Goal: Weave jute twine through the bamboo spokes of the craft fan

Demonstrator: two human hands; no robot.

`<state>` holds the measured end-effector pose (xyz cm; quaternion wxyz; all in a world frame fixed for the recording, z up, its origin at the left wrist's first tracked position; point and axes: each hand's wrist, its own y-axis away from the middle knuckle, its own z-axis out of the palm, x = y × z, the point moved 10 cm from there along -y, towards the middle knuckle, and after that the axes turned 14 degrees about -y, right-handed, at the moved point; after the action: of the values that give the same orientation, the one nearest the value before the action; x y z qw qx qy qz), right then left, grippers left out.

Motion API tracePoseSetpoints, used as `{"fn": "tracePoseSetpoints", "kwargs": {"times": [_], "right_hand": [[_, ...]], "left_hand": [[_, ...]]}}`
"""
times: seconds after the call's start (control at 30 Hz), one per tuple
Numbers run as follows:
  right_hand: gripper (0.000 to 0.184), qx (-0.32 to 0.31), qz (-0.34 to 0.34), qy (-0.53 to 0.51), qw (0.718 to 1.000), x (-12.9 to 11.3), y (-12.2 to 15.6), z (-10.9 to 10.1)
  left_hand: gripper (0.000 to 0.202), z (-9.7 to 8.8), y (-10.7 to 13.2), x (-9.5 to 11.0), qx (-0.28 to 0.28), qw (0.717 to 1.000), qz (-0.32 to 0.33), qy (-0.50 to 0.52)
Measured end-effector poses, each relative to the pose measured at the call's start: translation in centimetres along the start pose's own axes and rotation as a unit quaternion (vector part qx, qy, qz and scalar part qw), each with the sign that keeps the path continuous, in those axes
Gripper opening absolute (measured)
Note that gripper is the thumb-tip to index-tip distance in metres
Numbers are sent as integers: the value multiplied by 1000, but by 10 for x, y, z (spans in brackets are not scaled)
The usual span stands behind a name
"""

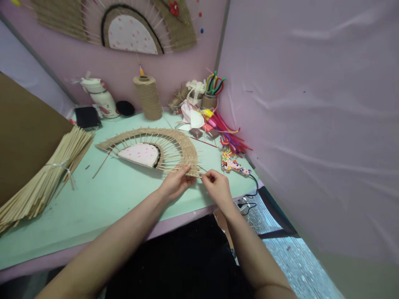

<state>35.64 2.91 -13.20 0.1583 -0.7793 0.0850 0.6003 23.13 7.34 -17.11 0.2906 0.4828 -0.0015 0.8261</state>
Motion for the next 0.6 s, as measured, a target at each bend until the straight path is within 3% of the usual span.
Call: {"fn": "tracePoseSetpoints", "kwargs": {"times": [0.37, 0.6], "right_hand": [[21, -17, 1, -91, 996, 4, -4, 15], [20, -53, 38, -86, 994, 16, -6, 18]], "left_hand": [[31, 4, 9, -3, -15, 999, -25, 14], [32, 0, 11, -8, -16, 999, -35, 16]]}}
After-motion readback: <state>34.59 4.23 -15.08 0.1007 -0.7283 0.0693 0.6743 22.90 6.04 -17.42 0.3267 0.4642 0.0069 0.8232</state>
